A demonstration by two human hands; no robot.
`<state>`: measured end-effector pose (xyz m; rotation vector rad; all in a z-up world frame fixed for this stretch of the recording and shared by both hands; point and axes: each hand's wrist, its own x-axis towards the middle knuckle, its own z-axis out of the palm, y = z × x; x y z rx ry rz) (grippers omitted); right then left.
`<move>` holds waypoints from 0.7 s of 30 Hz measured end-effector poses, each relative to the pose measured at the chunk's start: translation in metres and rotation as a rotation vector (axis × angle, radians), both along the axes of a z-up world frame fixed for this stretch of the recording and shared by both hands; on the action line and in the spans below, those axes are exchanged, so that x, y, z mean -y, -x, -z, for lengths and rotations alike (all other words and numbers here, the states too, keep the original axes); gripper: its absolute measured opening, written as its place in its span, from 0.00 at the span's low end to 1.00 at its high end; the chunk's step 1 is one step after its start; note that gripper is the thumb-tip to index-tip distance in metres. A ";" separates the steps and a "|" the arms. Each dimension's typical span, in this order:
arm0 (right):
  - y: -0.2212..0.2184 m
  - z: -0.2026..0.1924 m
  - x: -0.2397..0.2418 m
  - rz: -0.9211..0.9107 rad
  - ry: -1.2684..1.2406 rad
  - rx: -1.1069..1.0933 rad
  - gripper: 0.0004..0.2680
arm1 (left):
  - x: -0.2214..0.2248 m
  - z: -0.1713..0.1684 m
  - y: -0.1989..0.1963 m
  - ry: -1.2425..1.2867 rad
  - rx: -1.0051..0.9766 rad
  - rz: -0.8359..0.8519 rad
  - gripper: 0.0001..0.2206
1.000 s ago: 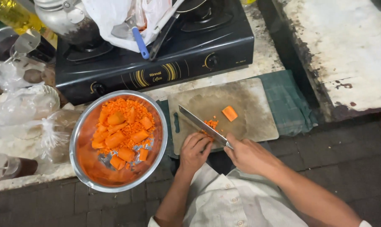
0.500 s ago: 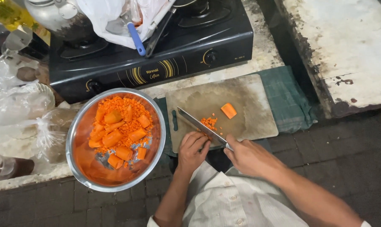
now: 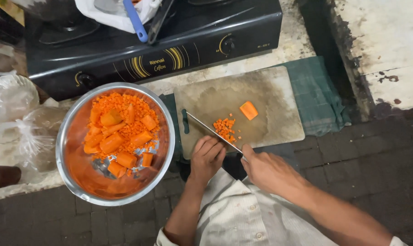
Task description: Dicing carrots on a wooden cutting board using a large knife and collecting them in a metal bowl.
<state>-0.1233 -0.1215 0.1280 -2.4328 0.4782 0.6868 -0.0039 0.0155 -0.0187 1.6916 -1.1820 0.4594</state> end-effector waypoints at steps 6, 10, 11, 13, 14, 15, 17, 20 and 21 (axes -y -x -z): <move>-0.010 0.016 0.001 0.010 -0.019 0.058 0.08 | -0.001 -0.005 -0.001 -0.032 -0.039 0.035 0.05; -0.018 0.031 0.009 0.015 -0.015 0.106 0.09 | 0.005 -0.008 0.000 -0.014 0.042 -0.021 0.05; -0.019 0.036 0.010 0.022 -0.035 0.122 0.09 | 0.004 -0.004 -0.001 -0.031 0.009 -0.013 0.05; -0.021 0.044 0.016 0.024 -0.044 0.164 0.09 | 0.003 -0.007 0.000 -0.037 0.001 -0.008 0.04; -0.022 0.048 0.019 0.037 -0.082 0.179 0.10 | 0.004 -0.014 0.001 -0.049 0.000 -0.016 0.04; -0.025 0.051 0.022 0.048 -0.121 0.196 0.10 | 0.004 -0.022 0.001 -0.062 0.000 -0.025 0.04; -0.022 0.030 0.023 0.047 -0.112 0.208 0.11 | 0.004 -0.022 0.003 -0.068 0.032 -0.028 0.04; -0.022 0.005 0.025 0.054 -0.071 0.232 0.11 | 0.010 -0.020 -0.005 -0.085 0.070 -0.048 0.03; -0.016 0.002 0.024 0.068 -0.044 0.239 0.11 | 0.010 -0.015 -0.001 -0.101 0.070 -0.059 0.03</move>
